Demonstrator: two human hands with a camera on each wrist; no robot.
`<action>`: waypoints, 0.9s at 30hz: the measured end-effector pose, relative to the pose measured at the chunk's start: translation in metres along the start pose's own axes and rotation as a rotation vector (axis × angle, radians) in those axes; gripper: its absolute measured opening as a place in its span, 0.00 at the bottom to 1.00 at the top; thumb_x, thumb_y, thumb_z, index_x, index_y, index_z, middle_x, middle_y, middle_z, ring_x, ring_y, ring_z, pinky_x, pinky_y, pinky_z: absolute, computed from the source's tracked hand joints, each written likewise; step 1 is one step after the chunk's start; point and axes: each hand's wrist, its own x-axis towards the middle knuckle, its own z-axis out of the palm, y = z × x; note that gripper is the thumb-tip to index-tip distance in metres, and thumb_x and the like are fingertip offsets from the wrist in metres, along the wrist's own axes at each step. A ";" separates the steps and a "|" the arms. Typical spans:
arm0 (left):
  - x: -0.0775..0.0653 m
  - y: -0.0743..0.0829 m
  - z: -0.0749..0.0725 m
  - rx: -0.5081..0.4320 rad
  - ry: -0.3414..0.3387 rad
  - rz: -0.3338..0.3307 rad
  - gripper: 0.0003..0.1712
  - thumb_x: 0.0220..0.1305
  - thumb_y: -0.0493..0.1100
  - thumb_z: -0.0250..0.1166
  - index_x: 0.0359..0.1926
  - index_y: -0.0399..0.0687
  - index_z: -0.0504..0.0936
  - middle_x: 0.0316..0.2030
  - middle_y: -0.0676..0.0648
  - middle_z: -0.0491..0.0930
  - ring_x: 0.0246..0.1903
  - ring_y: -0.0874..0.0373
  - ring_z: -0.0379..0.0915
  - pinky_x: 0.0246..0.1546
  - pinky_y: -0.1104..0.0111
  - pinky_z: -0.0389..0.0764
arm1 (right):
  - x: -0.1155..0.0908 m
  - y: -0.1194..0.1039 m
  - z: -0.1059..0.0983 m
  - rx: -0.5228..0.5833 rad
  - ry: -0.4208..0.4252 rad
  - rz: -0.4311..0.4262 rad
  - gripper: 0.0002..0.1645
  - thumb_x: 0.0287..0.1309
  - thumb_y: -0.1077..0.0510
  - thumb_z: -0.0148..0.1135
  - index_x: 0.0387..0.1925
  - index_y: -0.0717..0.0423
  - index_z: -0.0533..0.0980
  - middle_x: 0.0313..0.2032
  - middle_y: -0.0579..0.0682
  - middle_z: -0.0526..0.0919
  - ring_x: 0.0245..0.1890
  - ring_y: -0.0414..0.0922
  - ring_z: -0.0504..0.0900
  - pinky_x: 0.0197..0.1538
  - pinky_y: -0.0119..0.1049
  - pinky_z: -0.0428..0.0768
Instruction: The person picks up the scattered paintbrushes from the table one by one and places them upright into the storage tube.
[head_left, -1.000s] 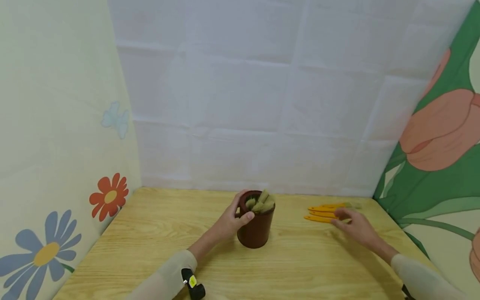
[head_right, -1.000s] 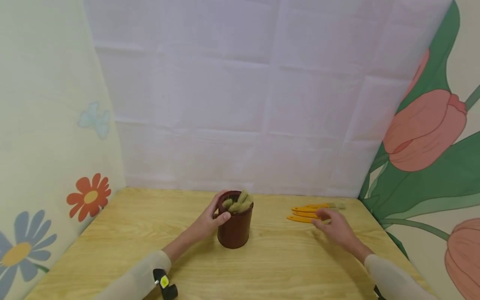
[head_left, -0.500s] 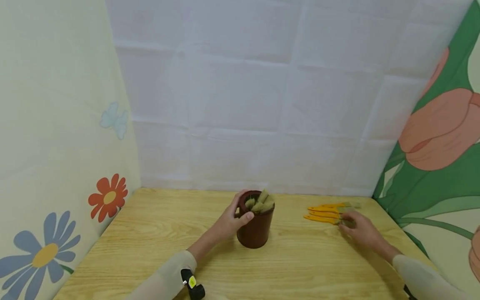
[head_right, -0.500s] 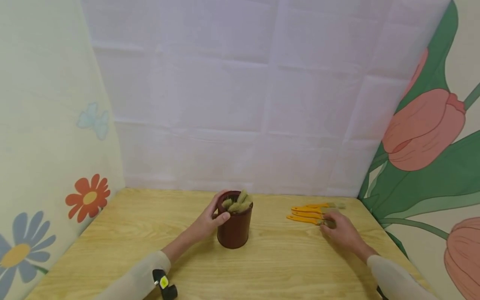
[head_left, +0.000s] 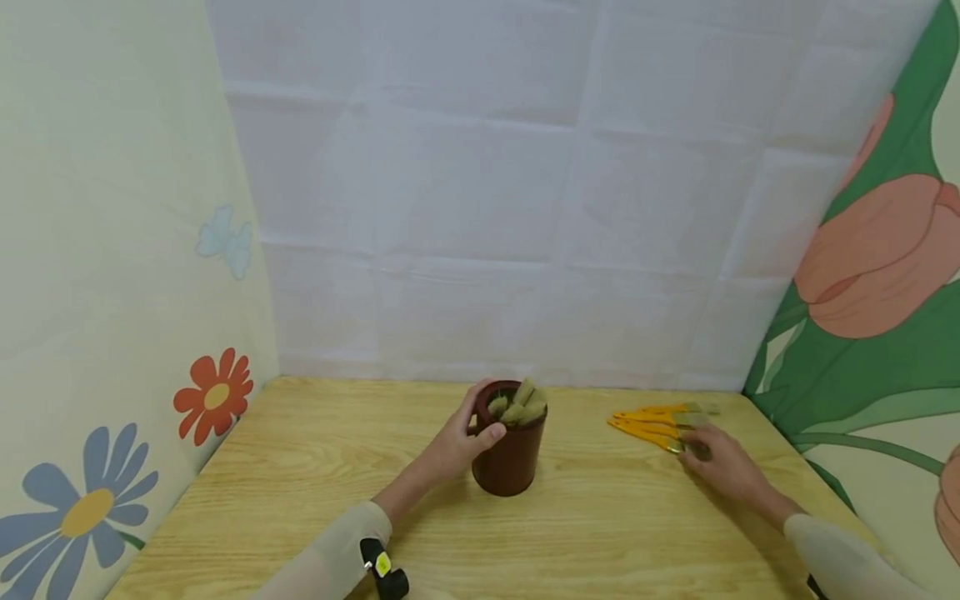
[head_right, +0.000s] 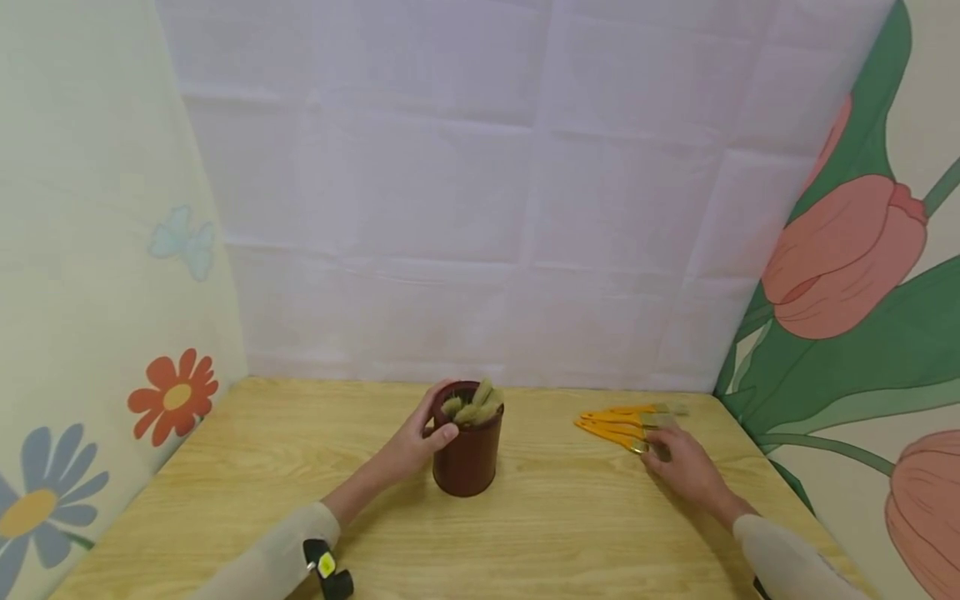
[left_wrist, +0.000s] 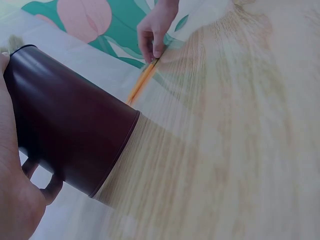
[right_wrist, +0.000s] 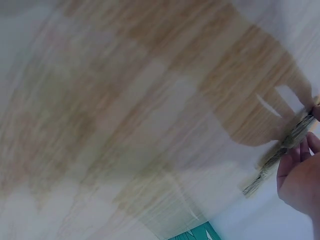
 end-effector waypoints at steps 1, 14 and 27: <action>0.000 0.002 0.000 -0.001 0.001 -0.001 0.40 0.74 0.55 0.62 0.79 0.68 0.51 0.70 0.51 0.62 0.68 0.53 0.62 0.61 0.50 0.69 | 0.000 0.000 0.000 -0.003 -0.008 0.003 0.14 0.58 0.62 0.75 0.44 0.65 0.84 0.40 0.52 0.81 0.40 0.50 0.79 0.43 0.50 0.77; 0.000 0.004 0.000 0.000 -0.002 0.006 0.40 0.75 0.56 0.61 0.79 0.68 0.51 0.70 0.51 0.62 0.67 0.52 0.62 0.61 0.49 0.68 | -0.001 -0.002 -0.001 0.004 -0.010 0.033 0.09 0.58 0.60 0.75 0.39 0.58 0.84 0.39 0.50 0.81 0.39 0.49 0.79 0.43 0.50 0.77; 0.000 -0.004 -0.001 0.023 -0.002 0.015 0.41 0.73 0.60 0.61 0.79 0.72 0.51 0.69 0.52 0.63 0.66 0.55 0.63 0.61 0.50 0.68 | 0.001 -0.010 -0.008 0.166 -0.033 0.193 0.17 0.56 0.58 0.77 0.44 0.63 0.83 0.42 0.56 0.85 0.42 0.52 0.81 0.43 0.44 0.79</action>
